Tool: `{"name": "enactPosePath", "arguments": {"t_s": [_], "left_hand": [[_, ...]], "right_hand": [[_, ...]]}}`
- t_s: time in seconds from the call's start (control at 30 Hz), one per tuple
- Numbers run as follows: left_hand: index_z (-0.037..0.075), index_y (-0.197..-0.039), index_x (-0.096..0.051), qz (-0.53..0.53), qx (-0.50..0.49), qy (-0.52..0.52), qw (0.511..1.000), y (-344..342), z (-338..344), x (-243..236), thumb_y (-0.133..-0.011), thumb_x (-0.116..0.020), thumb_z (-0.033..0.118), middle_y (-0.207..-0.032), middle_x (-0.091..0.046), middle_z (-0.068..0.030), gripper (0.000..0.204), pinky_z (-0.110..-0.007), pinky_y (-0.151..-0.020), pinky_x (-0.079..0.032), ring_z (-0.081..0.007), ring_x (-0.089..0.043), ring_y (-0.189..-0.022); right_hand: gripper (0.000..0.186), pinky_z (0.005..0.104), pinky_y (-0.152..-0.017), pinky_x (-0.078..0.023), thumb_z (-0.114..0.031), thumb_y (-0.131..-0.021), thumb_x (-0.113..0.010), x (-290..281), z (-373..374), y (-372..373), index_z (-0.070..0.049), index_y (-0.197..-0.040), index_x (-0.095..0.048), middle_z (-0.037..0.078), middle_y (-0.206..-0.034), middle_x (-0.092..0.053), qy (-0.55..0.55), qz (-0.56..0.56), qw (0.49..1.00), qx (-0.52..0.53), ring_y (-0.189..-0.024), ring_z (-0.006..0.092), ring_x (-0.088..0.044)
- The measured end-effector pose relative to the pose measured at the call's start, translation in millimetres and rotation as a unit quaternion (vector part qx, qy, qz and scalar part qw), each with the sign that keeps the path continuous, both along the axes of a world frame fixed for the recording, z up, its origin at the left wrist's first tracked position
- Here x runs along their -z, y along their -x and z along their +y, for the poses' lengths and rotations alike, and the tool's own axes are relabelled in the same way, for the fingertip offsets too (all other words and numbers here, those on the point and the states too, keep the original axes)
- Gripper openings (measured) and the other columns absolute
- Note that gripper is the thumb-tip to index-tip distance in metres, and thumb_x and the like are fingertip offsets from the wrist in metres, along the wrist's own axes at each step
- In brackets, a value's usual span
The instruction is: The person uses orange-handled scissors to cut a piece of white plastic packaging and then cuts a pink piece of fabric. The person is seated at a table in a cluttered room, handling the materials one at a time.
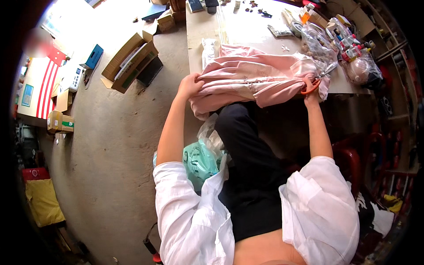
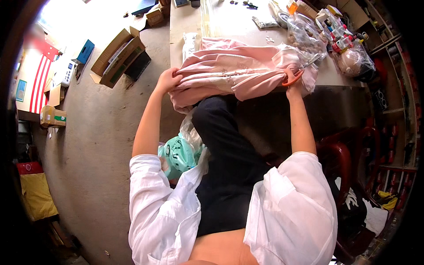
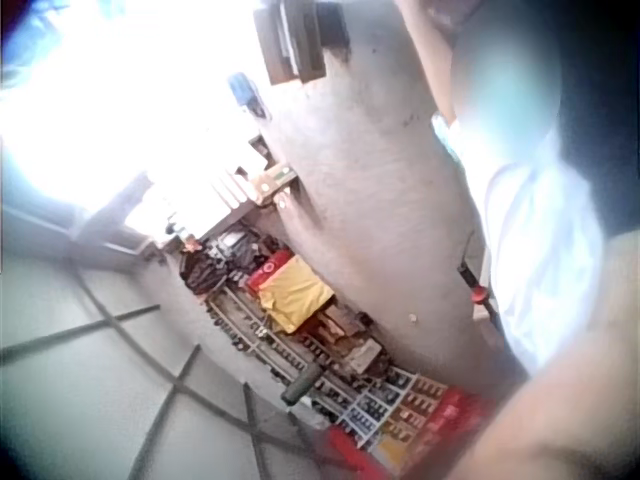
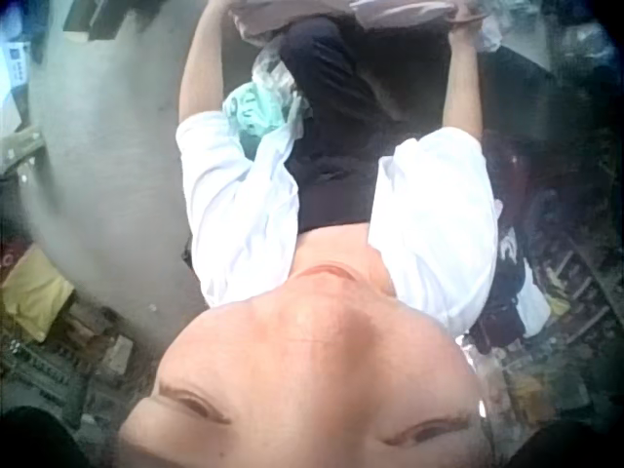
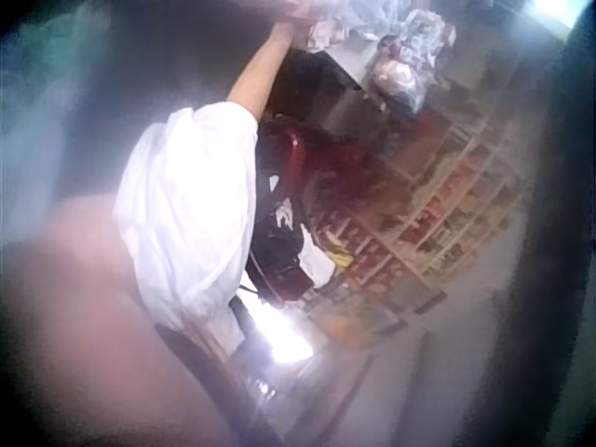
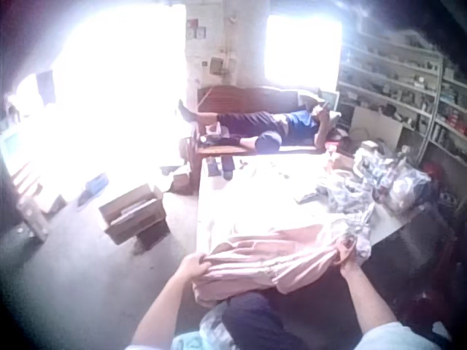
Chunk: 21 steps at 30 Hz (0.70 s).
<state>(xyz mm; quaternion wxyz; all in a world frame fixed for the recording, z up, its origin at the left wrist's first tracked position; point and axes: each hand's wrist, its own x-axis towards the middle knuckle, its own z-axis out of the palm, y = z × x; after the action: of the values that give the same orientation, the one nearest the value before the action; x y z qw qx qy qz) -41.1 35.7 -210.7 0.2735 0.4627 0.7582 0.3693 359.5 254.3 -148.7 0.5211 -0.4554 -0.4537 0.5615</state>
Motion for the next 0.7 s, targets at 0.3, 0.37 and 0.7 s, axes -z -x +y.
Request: {"name": "enactPosePath", "arguments": {"t_s": [0.3, 0.37, 0.7], "left_hand": [[-0.002, -0.084, -0.066, -0.015, -0.041, 0.014, 0.999, -43, -4, -43, -0.082, -0.063, 0.037, -0.064, -0.06, -0.0068, 0.039, -0.028, -0.057, -0.043, -0.0102, -0.052, -0.06], [0.0, -0.082, -0.067, 0.004, -0.062, -0.021, 0.998, -47, -2, -38, -0.08, -0.063, 0.04, -0.064, -0.062, -0.0119, 0.04, -0.032, -0.058, -0.045, -0.0174, -0.057, -0.059], [-0.002, -0.081, -0.066, 0.029, -0.057, 0.066, 0.996, -74, 27, -8, -0.082, -0.062, 0.037, -0.066, -0.062, -0.0032, 0.04, -0.029, -0.059, -0.044, -0.0097, -0.053, -0.062]], "right_hand": [[0.035, 0.0241, -0.068, -0.045, -0.016, -0.072, -0.079, 20, -19, -28, -0.008, -0.09, -0.051, 0.0, -0.085, -0.054, -0.055, -0.007, 0.998, 0.043, -0.076, 0.0106, -0.054], [0.033, 0.0243, -0.067, -0.044, -0.018, -0.073, -0.078, 24, -18, -30, -0.008, -0.088, -0.051, 0.0, -0.084, -0.053, -0.069, -0.033, 0.994, 0.072, -0.074, 0.0104, -0.052], [0.044, 0.0302, -0.076, -0.045, -0.029, -0.073, -0.078, 31, -57, -26, 0.0, -0.088, -0.048, 0.012, -0.089, -0.053, -0.149, -0.27, 0.935, 0.177, -0.08, 0.0215, -0.054]]}}
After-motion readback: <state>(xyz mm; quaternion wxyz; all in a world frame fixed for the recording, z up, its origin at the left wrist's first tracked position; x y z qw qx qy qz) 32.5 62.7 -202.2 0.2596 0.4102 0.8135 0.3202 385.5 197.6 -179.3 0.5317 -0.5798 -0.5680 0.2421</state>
